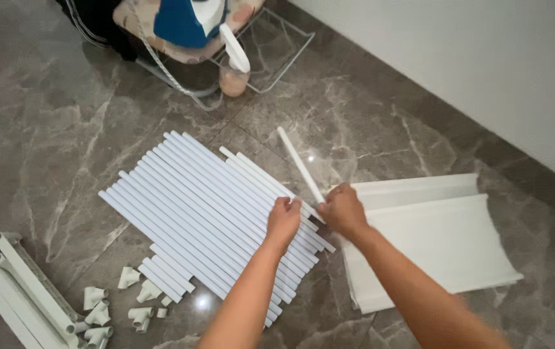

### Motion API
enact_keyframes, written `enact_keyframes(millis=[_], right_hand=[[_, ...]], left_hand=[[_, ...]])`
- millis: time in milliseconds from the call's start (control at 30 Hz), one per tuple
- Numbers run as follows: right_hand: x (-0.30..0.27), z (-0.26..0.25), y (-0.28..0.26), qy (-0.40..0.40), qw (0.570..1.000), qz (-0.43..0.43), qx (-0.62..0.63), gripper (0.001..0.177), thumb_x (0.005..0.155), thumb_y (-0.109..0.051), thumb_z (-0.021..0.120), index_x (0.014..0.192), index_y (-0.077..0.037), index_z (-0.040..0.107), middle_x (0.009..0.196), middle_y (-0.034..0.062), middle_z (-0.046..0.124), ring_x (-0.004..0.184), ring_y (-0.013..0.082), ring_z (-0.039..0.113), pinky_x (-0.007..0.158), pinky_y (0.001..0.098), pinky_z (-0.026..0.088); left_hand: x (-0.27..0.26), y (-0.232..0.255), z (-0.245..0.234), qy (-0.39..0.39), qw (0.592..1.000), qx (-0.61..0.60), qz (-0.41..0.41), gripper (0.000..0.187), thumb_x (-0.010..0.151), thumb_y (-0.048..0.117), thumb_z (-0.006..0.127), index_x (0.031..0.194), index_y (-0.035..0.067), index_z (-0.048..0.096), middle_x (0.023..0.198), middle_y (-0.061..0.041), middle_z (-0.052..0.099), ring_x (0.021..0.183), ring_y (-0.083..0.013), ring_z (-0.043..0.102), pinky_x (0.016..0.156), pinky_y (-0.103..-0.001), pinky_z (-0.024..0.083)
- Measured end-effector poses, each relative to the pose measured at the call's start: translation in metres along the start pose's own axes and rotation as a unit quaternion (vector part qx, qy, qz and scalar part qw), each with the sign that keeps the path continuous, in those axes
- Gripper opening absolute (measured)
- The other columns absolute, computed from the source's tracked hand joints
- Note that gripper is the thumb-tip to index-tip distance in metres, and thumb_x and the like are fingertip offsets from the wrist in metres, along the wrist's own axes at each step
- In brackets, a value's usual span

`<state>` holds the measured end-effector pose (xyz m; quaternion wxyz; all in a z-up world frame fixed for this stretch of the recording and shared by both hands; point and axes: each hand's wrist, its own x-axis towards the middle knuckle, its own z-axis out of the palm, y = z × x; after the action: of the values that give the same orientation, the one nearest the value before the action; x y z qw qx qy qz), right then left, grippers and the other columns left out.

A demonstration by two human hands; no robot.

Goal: The person assembles a white plastic drying rack by inserting rods into a frame and connecting joints. They wipe the frame and rods with a cloth during the process.

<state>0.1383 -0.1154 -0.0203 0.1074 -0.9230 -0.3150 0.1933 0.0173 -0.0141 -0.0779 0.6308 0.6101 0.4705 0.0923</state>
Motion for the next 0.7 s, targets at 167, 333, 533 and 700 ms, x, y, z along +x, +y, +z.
enact_keyframes(millis=[167,333,533,700], right_hand=[[-0.08,-0.024,-0.055,0.049,0.994,-0.084,0.05,0.03,0.079,-0.026,0.079,0.087,0.002,0.074,0.116,0.0214,0.062,0.107,0.0363,0.06,0.091,0.0444,0.053],[-0.106,-0.095,-0.064,-0.017,0.896,0.016,0.444,0.037,0.086,-0.019,0.063,0.118,-0.004,0.071,0.108,0.0182,0.069,0.098,0.031,0.064,0.084,0.0435,0.055],[-0.13,-0.126,-0.121,0.04,0.719,-0.097,0.687,0.056,0.096,-0.012,0.056,0.15,-0.01,0.04,0.124,0.0082,0.065,0.109,0.0188,0.062,0.092,0.0337,0.054],[-0.136,-0.153,-0.161,0.137,0.768,-0.091,0.619,0.033,0.106,-0.017,0.056,0.135,-0.008,0.043,0.106,0.0128,0.063,0.086,0.0183,0.062,0.074,0.0373,0.054]], left_hand=[[-0.006,0.028,0.005,-0.103,0.966,-0.205,-0.122,0.036,0.101,0.029,0.054,0.118,-0.003,0.056,0.089,-0.014,0.064,0.07,-0.0264,0.059,0.056,-0.042,0.048],[-0.054,0.082,-0.036,-0.087,0.98,-0.18,-0.022,0.029,0.1,0.027,0.053,0.116,0.002,0.054,0.084,-0.007,0.062,0.071,-0.0166,0.061,0.055,-0.036,0.054],[-0.145,0.138,-0.072,-0.047,0.963,0.078,0.253,0.027,0.099,0.02,0.053,0.119,0.002,0.059,0.105,-0.026,0.071,0.099,-0.0421,0.068,0.083,-0.049,0.054],[-0.19,0.167,-0.099,-0.083,0.938,0.101,0.32,0.03,0.102,0.022,0.05,0.119,0.0,0.058,0.104,-0.026,0.07,0.096,-0.04,0.07,0.084,-0.047,0.055]])
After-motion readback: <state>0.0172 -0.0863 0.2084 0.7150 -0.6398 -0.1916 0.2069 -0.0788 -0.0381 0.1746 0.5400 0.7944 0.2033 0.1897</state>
